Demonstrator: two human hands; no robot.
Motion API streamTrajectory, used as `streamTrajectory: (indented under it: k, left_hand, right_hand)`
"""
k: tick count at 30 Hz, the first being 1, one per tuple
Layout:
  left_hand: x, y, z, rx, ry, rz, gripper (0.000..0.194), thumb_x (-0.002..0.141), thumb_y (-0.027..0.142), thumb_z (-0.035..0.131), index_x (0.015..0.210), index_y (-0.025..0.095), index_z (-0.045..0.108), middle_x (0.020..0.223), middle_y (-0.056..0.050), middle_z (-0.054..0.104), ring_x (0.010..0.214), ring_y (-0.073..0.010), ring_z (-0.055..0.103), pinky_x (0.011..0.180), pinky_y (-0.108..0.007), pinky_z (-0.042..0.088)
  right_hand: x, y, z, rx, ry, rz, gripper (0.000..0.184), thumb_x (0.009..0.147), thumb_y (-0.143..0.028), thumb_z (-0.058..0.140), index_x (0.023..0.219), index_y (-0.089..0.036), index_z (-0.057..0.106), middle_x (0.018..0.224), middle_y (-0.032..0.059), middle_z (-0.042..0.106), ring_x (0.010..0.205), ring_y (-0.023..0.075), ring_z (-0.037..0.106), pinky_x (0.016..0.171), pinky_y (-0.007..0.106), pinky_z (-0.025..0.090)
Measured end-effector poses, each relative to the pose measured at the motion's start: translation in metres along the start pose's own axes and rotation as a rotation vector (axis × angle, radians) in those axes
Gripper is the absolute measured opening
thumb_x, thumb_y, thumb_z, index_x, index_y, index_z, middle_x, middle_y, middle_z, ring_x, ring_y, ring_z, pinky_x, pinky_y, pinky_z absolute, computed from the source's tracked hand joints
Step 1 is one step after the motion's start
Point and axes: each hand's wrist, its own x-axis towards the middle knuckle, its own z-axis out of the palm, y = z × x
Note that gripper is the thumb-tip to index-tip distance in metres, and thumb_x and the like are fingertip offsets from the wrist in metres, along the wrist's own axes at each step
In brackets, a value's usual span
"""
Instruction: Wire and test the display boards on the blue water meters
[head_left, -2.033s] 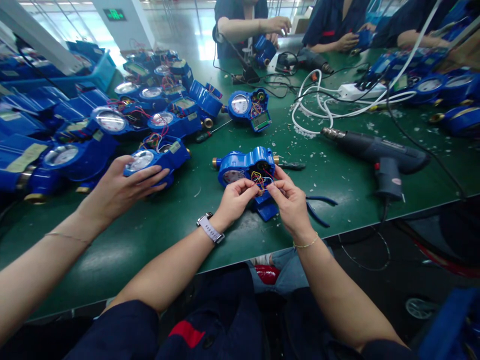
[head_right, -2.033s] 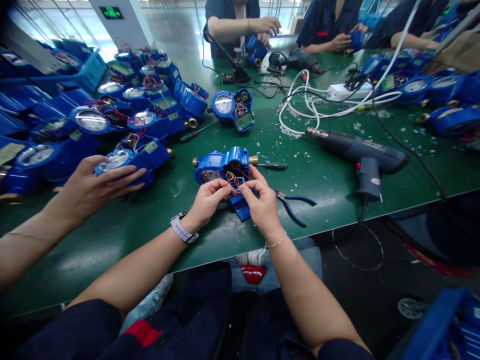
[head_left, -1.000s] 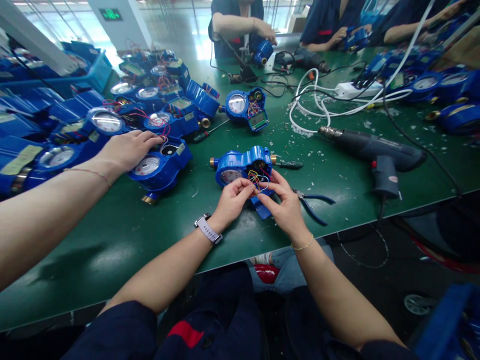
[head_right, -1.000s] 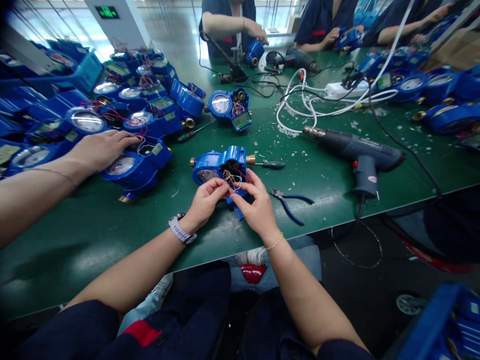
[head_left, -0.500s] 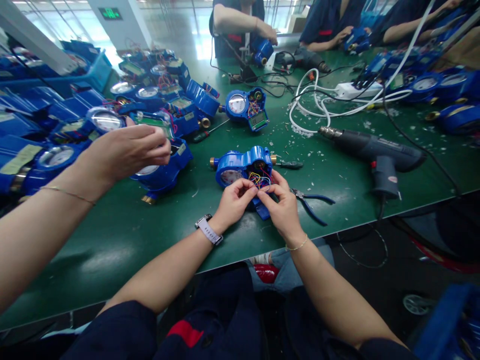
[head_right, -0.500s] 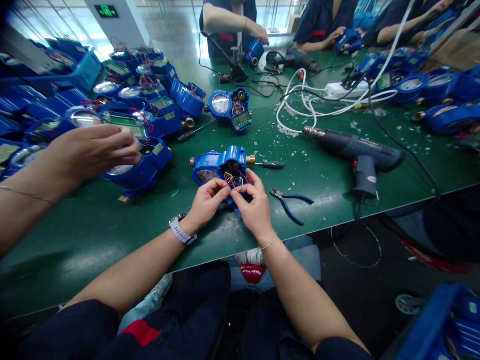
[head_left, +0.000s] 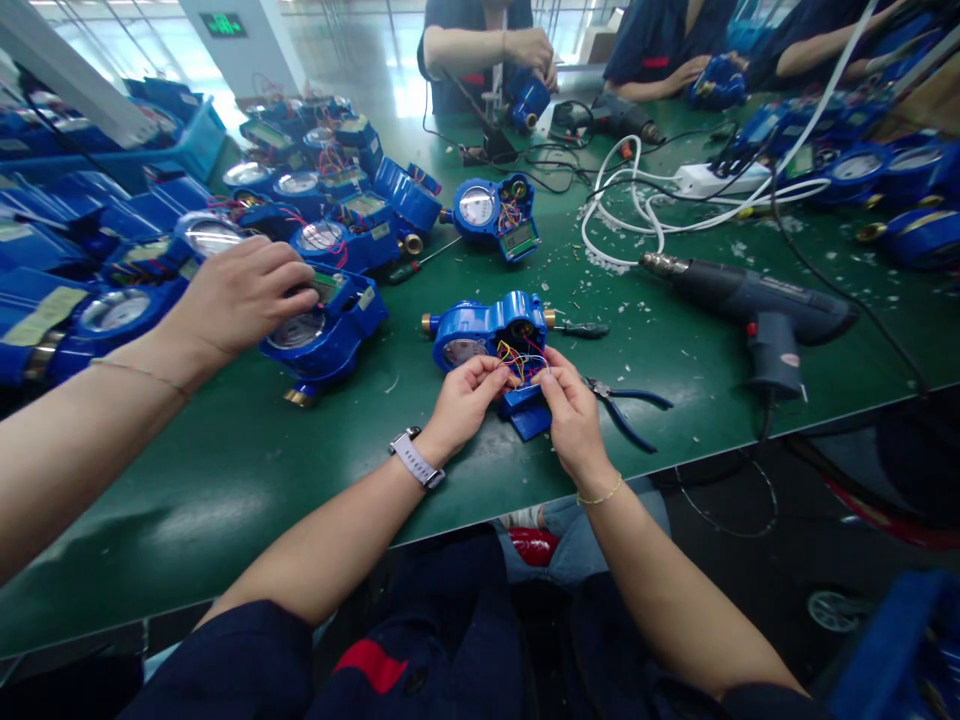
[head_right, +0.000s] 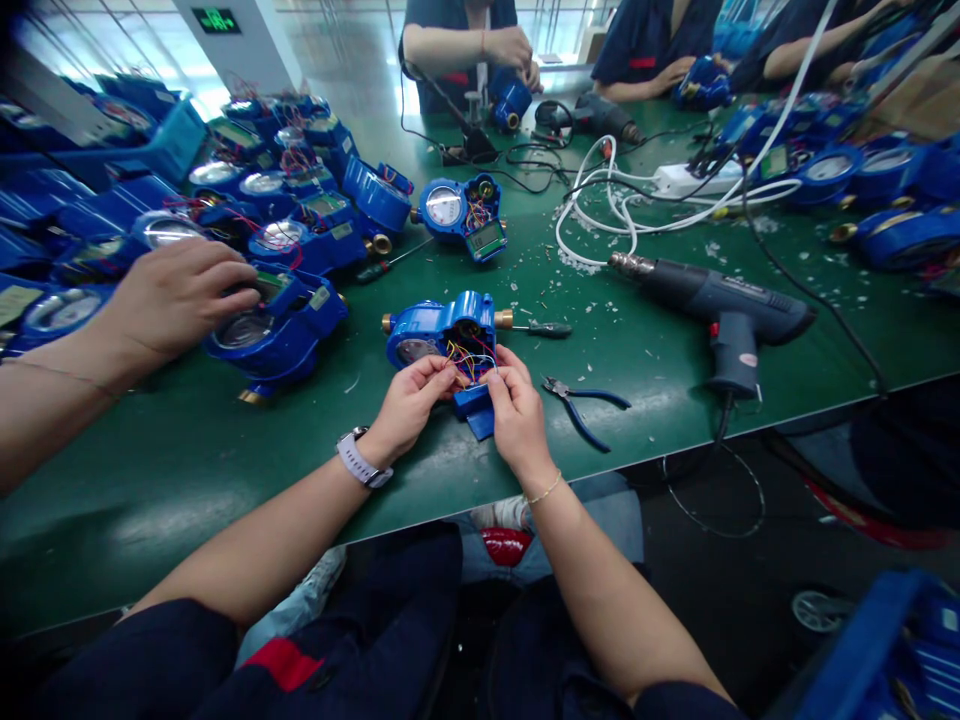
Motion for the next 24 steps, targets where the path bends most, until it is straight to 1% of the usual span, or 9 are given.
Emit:
streamTrajectory:
  k: [3, 5, 6, 9, 11, 13, 17, 20, 24]
  left_hand:
    - [0.0, 0.001, 0.0, -0.004, -0.001, 0.001, 0.039, 0.071, 0.05, 0.079, 0.081, 0.015, 0.065, 0.078, -0.002, 0.071, 0.072, -0.0119, 0.062, 0.073, -0.025, 0.049]
    - [-0.001, 0.001, 0.001, -0.013, 0.0, -0.001, 0.038, 0.07, 0.049, 0.08, 0.08, 0.015, 0.067, 0.077, -0.002, 0.071, 0.072, -0.0119, 0.061, 0.074, -0.025, 0.048]
    - [-0.001, 0.001, 0.001, -0.019, 0.002, -0.004, 0.037, 0.069, 0.049, 0.08, 0.079, 0.015, 0.068, 0.076, -0.002, 0.071, 0.072, -0.0119, 0.061, 0.075, -0.025, 0.048]
    - [-0.001, 0.001, 0.001, -0.035, 0.011, -0.034, 0.034, 0.068, 0.046, 0.081, 0.076, 0.015, 0.071, 0.074, -0.002, 0.071, 0.071, -0.012, 0.06, 0.074, -0.025, 0.048]
    - [-0.001, 0.002, 0.001, -0.053, 0.008, -0.06, 0.032, 0.067, 0.044, 0.082, 0.075, 0.015, 0.072, 0.074, -0.002, 0.071, 0.07, -0.0122, 0.06, 0.073, -0.025, 0.047]
    - [-0.002, 0.002, 0.001, -0.072, -0.003, -0.081, 0.029, 0.066, 0.041, 0.082, 0.076, 0.015, 0.073, 0.075, -0.003, 0.071, 0.07, -0.012, 0.06, 0.072, -0.025, 0.047]
    - [-0.003, 0.003, 0.001, -0.11, -0.003, -0.12, 0.024, 0.065, 0.037, 0.082, 0.075, 0.016, 0.074, 0.074, -0.002, 0.071, 0.069, -0.0108, 0.059, 0.07, -0.024, 0.045]
    - [-0.003, 0.001, 0.001, -0.118, 0.021, -0.132, 0.024, 0.064, 0.036, 0.083, 0.073, 0.016, 0.074, 0.07, -0.001, 0.07, 0.066, -0.0097, 0.057, 0.068, -0.023, 0.044]
    - [-0.004, -0.001, 0.002, -0.038, 0.088, -0.038, 0.027, 0.065, 0.039, 0.083, 0.066, 0.015, 0.069, 0.066, 0.001, 0.067, 0.062, -0.0085, 0.055, 0.065, -0.023, 0.044]
  right_hand:
    - [-0.001, 0.002, -0.003, 0.007, 0.003, -0.001, 0.032, 0.094, -0.045, 0.048, 0.083, -0.021, 0.067, 0.132, 0.0097, 0.059, 0.128, 0.0243, 0.051, 0.111, 0.047, 0.034]
    - [-0.005, 0.0, -0.004, -0.004, 0.039, -0.033, 0.029, 0.095, -0.044, 0.049, 0.091, -0.021, 0.067, 0.134, 0.0106, 0.058, 0.128, 0.0241, 0.051, 0.111, 0.048, 0.035]
    - [-0.007, -0.001, -0.004, -0.026, 0.076, -0.07, 0.026, 0.094, -0.043, 0.051, 0.095, -0.021, 0.065, 0.136, 0.0116, 0.055, 0.128, 0.0243, 0.05, 0.111, 0.049, 0.035]
    - [-0.014, -0.009, -0.005, -0.185, 0.173, -0.274, 0.017, 0.09, -0.036, 0.06, 0.099, -0.022, 0.061, 0.142, 0.0124, 0.048, 0.133, 0.026, 0.045, 0.111, 0.05, 0.034]
    - [-0.015, -0.015, -0.004, -0.322, 0.155, -0.42, 0.013, 0.088, -0.034, 0.062, 0.097, -0.024, 0.063, 0.143, 0.0092, 0.047, 0.134, 0.027, 0.043, 0.112, 0.051, 0.033]
    - [-0.013, -0.019, -0.002, -0.412, 0.104, -0.494, 0.012, 0.087, -0.034, 0.063, 0.096, -0.026, 0.066, 0.143, 0.0059, 0.049, 0.134, 0.028, 0.043, 0.112, 0.052, 0.033]
    - [-0.006, -0.021, 0.001, -0.48, 0.078, -0.48, 0.012, 0.086, -0.035, 0.065, 0.093, -0.029, 0.071, 0.139, 0.0033, 0.054, 0.134, 0.0289, 0.042, 0.114, 0.055, 0.029]
    - [-0.004, -0.02, 0.002, -0.546, 0.085, -0.502, 0.011, 0.087, -0.033, 0.063, 0.091, -0.031, 0.073, 0.135, 0.0012, 0.058, 0.132, 0.0283, 0.045, 0.113, 0.056, 0.028]
    - [-0.005, -0.019, 0.004, -0.609, 0.07, -0.547, 0.013, 0.088, -0.031, 0.062, 0.092, -0.033, 0.074, 0.134, -0.0017, 0.06, 0.131, 0.0273, 0.047, 0.114, 0.056, 0.025]
